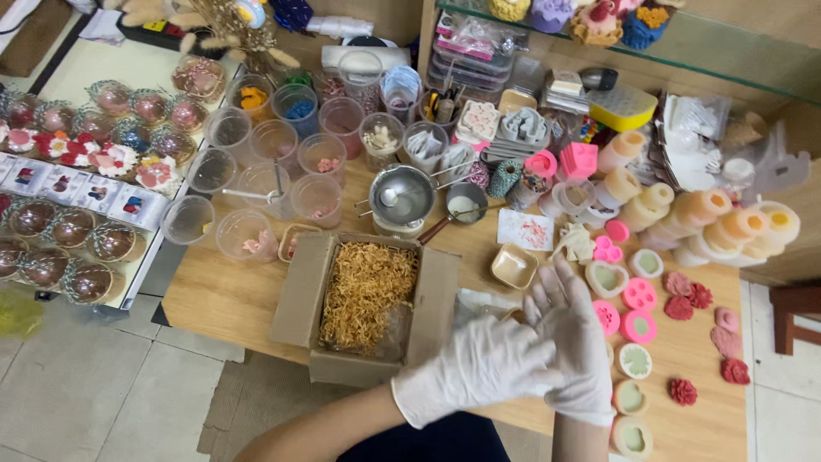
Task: The person puts shredded paper and a small flower-shaped object into a cardboard box, ties it with a red-and-white string, and secures the lid.
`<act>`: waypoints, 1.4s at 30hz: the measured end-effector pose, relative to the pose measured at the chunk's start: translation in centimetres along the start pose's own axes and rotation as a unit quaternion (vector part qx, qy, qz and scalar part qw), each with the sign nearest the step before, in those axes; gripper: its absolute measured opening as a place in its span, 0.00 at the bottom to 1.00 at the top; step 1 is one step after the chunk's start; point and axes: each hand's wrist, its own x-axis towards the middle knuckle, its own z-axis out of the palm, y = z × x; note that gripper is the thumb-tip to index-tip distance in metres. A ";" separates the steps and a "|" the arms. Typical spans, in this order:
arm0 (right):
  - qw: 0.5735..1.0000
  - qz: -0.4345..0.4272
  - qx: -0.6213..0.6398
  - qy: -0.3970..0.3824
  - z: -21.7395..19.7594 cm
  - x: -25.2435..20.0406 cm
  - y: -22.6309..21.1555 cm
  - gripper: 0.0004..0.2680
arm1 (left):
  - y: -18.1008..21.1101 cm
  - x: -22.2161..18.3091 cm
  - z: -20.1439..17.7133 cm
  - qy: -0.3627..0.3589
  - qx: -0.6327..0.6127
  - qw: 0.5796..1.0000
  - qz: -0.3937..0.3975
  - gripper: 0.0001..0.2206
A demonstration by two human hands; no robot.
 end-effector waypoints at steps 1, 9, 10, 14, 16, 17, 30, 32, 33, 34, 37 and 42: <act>1.000 0.003 -0.001 -0.007 -1.0 0.4 0.1 0.20 | -2.6 0.7 -0.5 -0.030 0.030 0.997 -0.070 0.11; 0.981 -0.166 -0.100 0.023 -11.4 0.4 -0.1 0.08 | -34.0 2.1 -6.6 -0.025 0.232 0.910 -0.342 0.08; 0.981 -0.166 -0.100 0.022 -13.0 0.9 0.1 0.08 | -36.9 2.6 -6.4 -0.028 0.235 0.892 -0.386 0.11; 0.975 -0.191 -0.107 0.030 -19.9 2.9 1.4 0.06 | -43.0 2.5 -4.9 -0.037 0.286 0.902 -0.321 0.09; 0.978 -0.178 -0.104 0.041 -22.3 3.9 1.7 0.06 | -45.0 3.2 -3.9 -0.152 0.268 0.880 -0.362 0.12; 0.979 -0.161 -0.111 0.054 -23.1 4.2 1.8 0.07 | -46.0 3.6 -3.2 -0.155 0.268 0.879 -0.362 0.12; 0.963 -0.183 -0.187 0.061 -16.6 2.6 1.9 0.09 | -48.2 2.6 -0.3 -0.057 0.316 0.857 -0.403 0.17; 0.963 -0.185 -0.184 0.065 -17.3 2.7 1.8 0.08 | -47.5 2.8 -1.7 0.005 0.256 0.853 -0.455 0.16; 0.963 -0.186 -0.182 0.070 -17.6 2.8 1.8 0.08 | -47.1 2.8 -2.5 -0.006 0.243 0.862 -0.445 0.10; 0.963 -0.186 -0.180 0.070 -17.9 2.9 1.9 0.08 | -46.5 2.9 -3.3 -0.016 0.229 0.871 -0.434 0.07; 0.959 -0.183 -0.187 0.106 -18.2 2.8 2.1 0.07 | -45.8 2.5 -5.3 0.039 0.073 0.849 -0.522 0.07; 0.967 -0.150 -0.188 0.083 -16.8 1.0 1.8 0.08 | -47.9 1.8 -4.9 0.129 -0.125 0.836 -0.518 0.07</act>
